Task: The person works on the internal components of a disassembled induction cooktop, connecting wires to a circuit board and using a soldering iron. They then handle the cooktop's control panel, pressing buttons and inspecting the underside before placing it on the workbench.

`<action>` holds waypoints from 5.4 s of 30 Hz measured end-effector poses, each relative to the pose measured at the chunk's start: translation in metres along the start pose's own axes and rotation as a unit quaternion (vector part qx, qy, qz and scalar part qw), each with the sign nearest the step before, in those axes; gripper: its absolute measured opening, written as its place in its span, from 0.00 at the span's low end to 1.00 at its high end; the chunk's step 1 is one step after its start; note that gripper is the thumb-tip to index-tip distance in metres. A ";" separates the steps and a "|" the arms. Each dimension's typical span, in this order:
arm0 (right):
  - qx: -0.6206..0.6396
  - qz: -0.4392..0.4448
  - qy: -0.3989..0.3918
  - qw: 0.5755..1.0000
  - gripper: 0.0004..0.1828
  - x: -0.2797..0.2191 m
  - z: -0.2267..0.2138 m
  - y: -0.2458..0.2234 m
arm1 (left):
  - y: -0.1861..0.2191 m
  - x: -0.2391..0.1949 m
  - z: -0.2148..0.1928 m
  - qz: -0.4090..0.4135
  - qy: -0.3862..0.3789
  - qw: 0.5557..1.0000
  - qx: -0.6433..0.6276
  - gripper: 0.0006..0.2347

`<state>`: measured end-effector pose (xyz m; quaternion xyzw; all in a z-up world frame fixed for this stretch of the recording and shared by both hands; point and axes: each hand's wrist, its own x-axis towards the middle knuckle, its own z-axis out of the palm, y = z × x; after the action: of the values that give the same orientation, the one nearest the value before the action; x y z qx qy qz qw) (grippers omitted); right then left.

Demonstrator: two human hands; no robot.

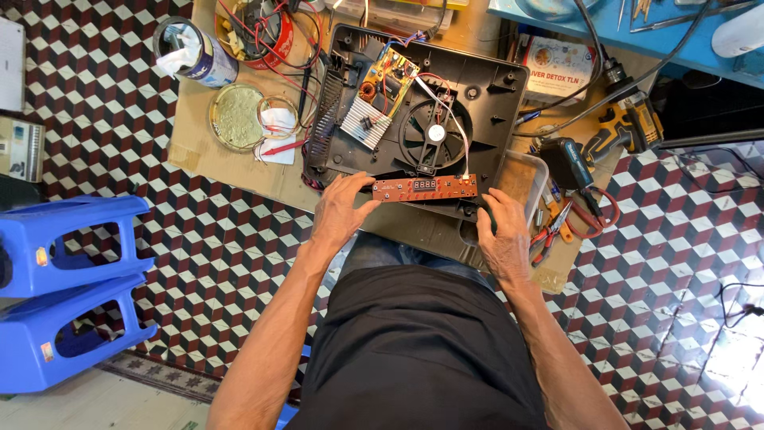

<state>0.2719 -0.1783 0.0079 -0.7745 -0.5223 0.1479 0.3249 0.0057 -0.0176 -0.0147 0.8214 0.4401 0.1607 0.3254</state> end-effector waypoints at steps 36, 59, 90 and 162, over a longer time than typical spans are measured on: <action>-0.024 -0.028 -0.022 0.999 0.24 0.013 -0.007 0.006 | -0.005 -0.003 0.013 -0.001 0.045 0.998 -0.040 0.18; 0.230 0.033 -0.065 0.970 0.19 0.198 0.068 -0.202 | -0.072 0.378 -0.090 -0.092 0.087 0.982 -0.140 0.13; 0.163 0.259 -0.091 0.948 0.22 0.325 0.155 -0.192 | -0.206 0.607 -0.046 0.194 -0.034 0.865 0.461 0.16; 0.782 0.230 -0.119 0.567 0.20 0.000 0.050 -0.256 | 0.045 -0.156 -0.204 -0.255 0.209 0.612 -0.719 0.19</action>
<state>0.0612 -0.0983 0.1387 -0.2873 -0.0406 0.6590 0.6939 -0.1660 -0.0847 0.1693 0.1229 0.4309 0.5036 0.7386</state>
